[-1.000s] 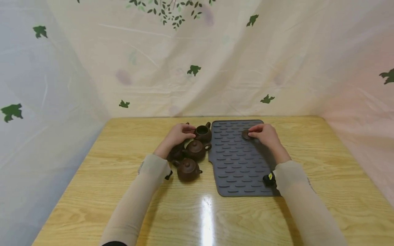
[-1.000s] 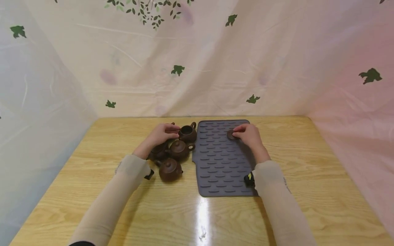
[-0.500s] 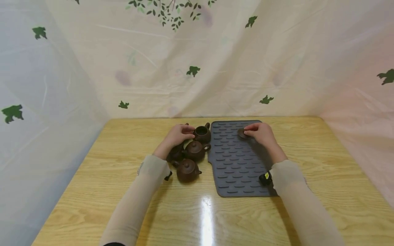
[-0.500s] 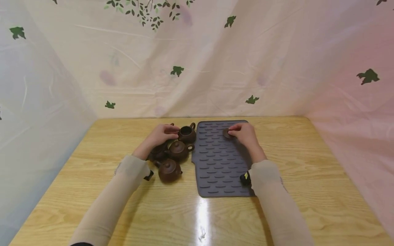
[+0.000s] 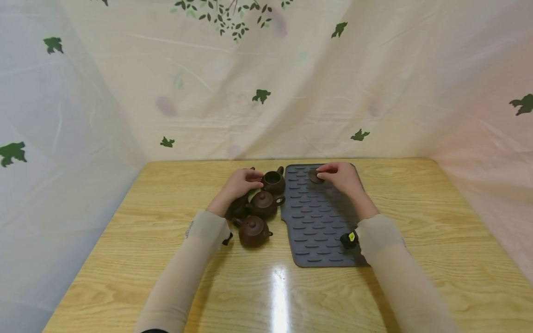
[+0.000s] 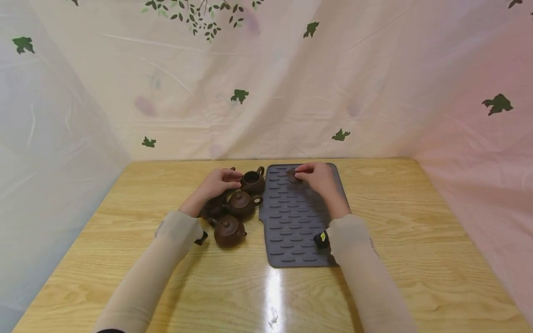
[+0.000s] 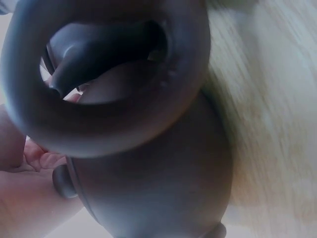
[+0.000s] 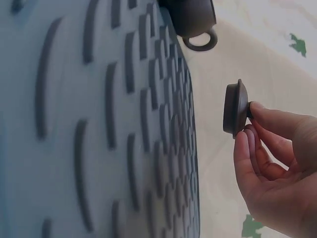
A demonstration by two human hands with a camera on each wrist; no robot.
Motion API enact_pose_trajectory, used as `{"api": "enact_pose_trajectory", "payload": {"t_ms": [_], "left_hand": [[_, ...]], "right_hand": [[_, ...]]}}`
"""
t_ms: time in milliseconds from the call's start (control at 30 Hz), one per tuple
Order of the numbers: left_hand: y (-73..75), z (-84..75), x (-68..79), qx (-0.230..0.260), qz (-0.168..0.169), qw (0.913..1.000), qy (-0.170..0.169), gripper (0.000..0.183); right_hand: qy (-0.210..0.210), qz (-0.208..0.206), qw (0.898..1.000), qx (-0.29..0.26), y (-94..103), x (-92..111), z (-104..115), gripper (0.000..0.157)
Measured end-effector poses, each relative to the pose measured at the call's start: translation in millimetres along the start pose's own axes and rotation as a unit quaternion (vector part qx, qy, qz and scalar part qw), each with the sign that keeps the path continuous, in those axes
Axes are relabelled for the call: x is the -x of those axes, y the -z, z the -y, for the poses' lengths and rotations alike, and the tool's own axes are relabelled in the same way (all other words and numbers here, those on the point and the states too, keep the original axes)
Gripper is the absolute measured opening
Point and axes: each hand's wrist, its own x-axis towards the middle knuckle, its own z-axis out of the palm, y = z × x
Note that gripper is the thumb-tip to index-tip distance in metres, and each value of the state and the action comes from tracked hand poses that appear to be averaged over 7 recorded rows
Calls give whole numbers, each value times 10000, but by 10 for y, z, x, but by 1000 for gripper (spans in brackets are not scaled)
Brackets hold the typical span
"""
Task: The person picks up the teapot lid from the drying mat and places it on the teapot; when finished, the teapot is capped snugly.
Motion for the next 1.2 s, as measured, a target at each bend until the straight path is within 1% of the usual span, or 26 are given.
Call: {"api": "enact_pose_trajectory", "payload": {"t_ms": [167, 300, 700, 867, 1067, 1200], "left_hand": [[12, 9, -5, -4, 11, 10000, 5, 41], [20, 10, -4, 19, 33, 10000, 12, 41], [42, 13, -21, 125, 14, 9999, 43, 41], [41, 10, -33, 85, -3, 10000, 9, 41], [38, 10, -50, 96, -18, 9999, 42, 41], [40, 14, -67, 114, -19, 9999, 23, 40]], "right_hand": [[119, 31, 9999, -83, -87, -39, 112, 29], [163, -23, 9998, -117, -166, -82, 200, 28], [212, 162, 9990, -348, -354, -145, 479, 26], [202, 230, 9985, -444, -452, -183, 578, 25], [266, 188, 9986, -420, -583, -217, 687, 25], [256, 147, 9982, -522, -668, -246, 731, 25]]}}
